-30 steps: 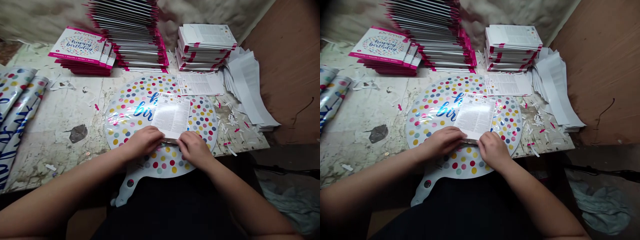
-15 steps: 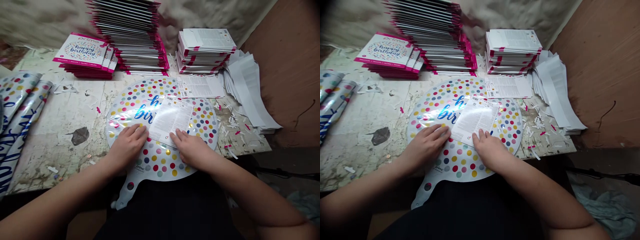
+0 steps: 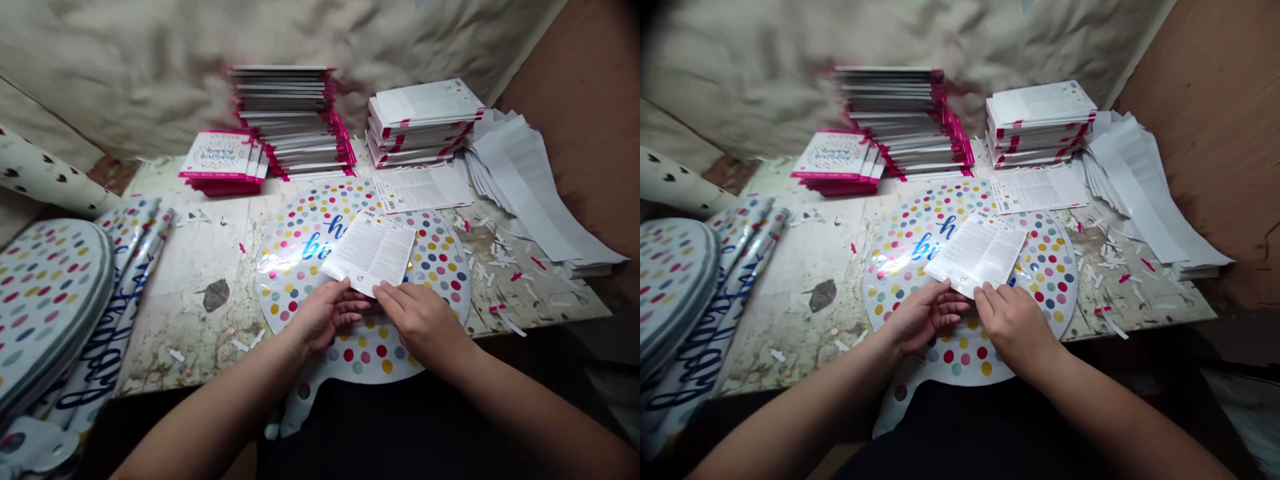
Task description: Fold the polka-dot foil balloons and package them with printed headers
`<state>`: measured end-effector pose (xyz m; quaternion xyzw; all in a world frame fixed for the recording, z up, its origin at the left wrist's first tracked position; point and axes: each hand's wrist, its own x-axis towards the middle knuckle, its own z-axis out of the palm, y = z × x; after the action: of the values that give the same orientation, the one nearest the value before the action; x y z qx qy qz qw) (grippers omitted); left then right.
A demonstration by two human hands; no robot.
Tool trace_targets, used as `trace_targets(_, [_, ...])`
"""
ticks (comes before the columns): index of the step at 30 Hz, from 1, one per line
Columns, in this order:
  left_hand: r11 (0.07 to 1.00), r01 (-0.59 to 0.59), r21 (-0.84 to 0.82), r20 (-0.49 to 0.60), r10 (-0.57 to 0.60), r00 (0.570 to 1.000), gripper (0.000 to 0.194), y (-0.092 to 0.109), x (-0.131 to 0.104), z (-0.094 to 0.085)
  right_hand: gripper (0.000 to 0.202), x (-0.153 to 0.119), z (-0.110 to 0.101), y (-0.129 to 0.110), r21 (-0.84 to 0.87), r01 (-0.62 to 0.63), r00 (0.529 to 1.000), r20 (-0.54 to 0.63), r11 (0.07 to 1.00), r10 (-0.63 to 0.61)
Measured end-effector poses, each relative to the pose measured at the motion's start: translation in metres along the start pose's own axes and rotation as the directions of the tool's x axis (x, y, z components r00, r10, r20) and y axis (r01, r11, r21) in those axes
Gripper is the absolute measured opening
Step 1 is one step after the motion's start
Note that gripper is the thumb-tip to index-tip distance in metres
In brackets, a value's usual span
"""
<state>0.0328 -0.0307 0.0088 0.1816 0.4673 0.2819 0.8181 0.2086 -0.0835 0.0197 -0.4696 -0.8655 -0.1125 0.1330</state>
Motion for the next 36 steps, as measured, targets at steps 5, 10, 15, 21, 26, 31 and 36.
trace_targets(5, [0.999,-0.031,0.007,-0.028,0.031,0.999,0.016,-0.003,0.0,-0.001,0.04,-0.002,0.007,0.0,0.059,-0.022,0.997,-0.071,0.998,0.027])
trace_targets(10, [0.999,-0.042,0.001,-0.007,0.042,0.999,0.015,-0.005,0.0,-0.001,0.042,-0.004,0.009,0.001,0.057,-0.006,0.996,-0.088,0.998,0.011])
trace_targets(15, [0.998,-0.059,0.0,-0.01,0.058,0.998,0.013,-0.006,-0.002,0.0,0.042,-0.004,0.005,0.0,0.061,-0.017,0.997,-0.074,0.998,0.022])
trace_targets(21, [0.998,-0.057,0.018,-0.017,0.057,0.998,0.014,-0.007,-0.003,0.002,0.042,-0.007,0.006,0.002,0.077,-0.026,0.998,-0.056,0.997,0.03])
trace_targets(26, [0.996,-0.084,-0.019,-0.034,0.084,0.996,0.01,-0.009,-0.003,0.007,0.041,-0.009,0.006,0.001,0.052,-0.01,0.999,-0.052,0.999,0.013])
trace_targets(31, [0.979,-0.09,-0.185,-0.049,0.082,0.995,0.005,-0.01,-0.001,0.014,0.039,-0.01,0.004,0.0,0.045,-0.016,0.998,-0.055,0.999,0.019])
trace_targets(36, [0.979,-0.162,-0.128,-0.025,0.16,0.987,0.007,-0.008,0.0,0.013,0.03,-0.002,0.0,0.008,0.281,-0.097,0.995,0.013,0.955,0.097])
